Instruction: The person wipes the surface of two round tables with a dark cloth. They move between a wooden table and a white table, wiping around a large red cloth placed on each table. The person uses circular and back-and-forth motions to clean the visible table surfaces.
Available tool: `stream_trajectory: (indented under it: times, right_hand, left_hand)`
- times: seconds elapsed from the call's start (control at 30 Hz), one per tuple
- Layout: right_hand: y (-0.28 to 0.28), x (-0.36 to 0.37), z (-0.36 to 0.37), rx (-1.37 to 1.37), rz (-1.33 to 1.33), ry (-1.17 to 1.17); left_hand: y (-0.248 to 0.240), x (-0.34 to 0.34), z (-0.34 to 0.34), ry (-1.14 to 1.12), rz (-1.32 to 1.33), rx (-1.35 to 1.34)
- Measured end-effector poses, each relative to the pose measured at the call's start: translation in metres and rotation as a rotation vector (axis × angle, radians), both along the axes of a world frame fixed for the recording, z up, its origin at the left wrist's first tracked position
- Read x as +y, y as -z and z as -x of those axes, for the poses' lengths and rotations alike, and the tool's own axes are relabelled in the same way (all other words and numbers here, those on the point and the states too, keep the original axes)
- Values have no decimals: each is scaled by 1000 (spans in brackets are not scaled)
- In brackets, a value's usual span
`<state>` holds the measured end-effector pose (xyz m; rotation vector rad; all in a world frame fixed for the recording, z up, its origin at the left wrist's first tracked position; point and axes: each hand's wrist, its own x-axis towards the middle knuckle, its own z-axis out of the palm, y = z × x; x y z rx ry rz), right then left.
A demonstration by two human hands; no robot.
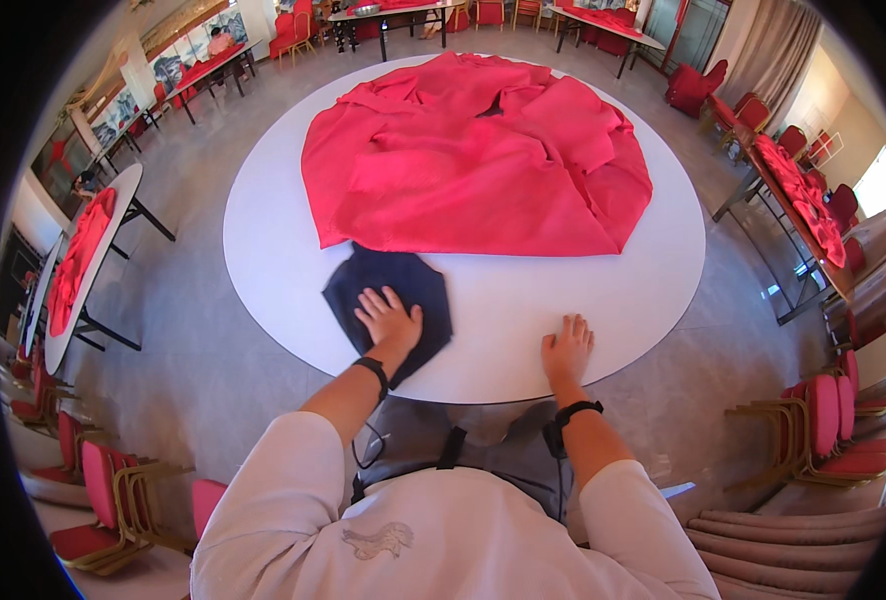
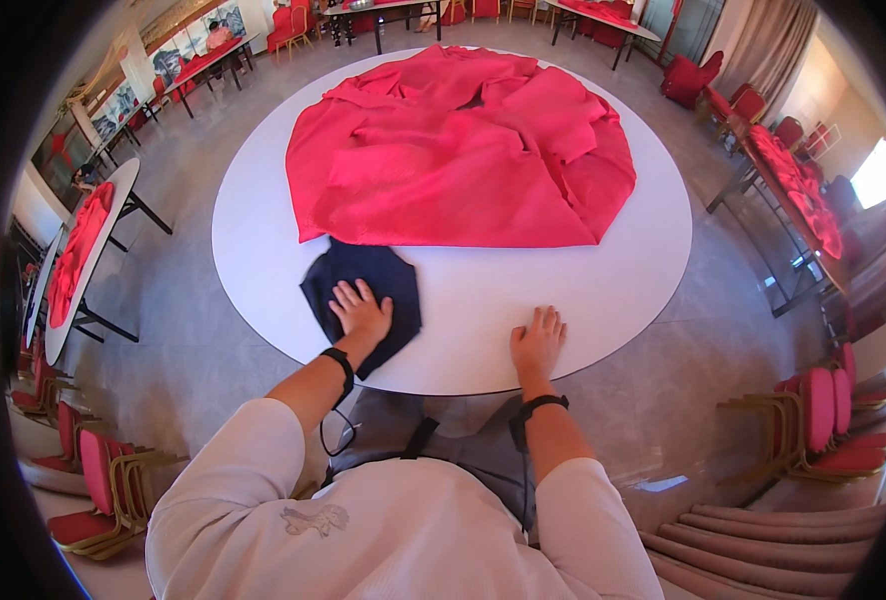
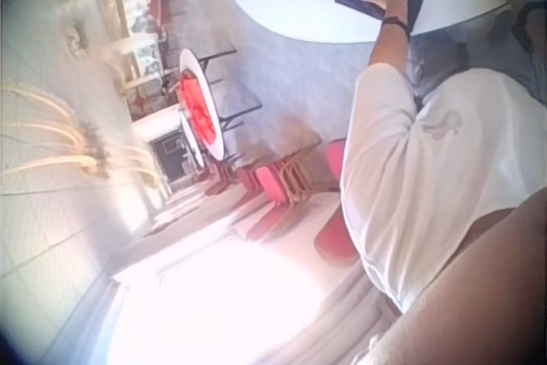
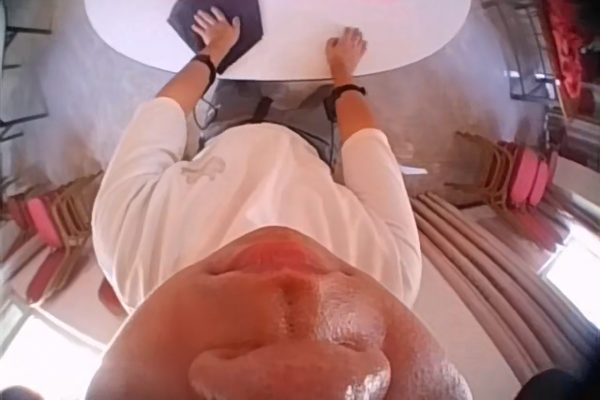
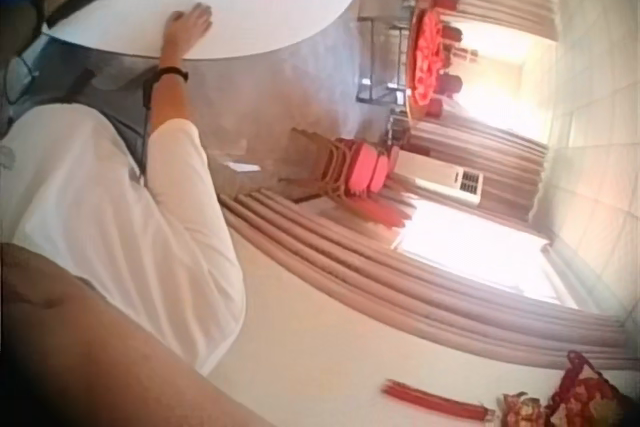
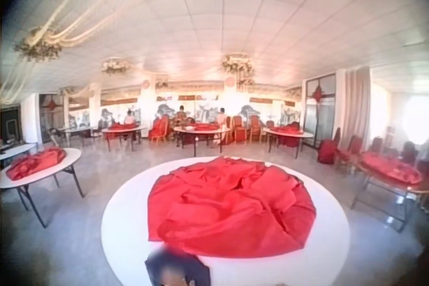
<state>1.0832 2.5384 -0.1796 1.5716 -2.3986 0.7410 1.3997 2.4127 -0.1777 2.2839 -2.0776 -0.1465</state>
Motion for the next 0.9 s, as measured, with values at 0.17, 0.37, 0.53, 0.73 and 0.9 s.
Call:
stream_trajectory:
  times: [0.17, 0.37, 0.53, 0.73, 0.9]
  right_hand:
    - [-1, 0, -1, -5, 2, 2]
    - [-2, 1, 0, -8, -8, -6]
    - [-1, 1, -1, -10, -47, -9]
    - [2, -1, 3, -16, -51, -6]
    - [5, -1, 5, 8, -48, -15]
  left_hand:
    - [-5, 25, 79, 313, 26, 27]
    - [2, 20, 85, 681, 131, 77]
    - [-4, 7, 40, 538, 112, 58]
    - [1, -26, -69, 139, 98, -11]
    - [3, -50, -157, -150, 33, -35]
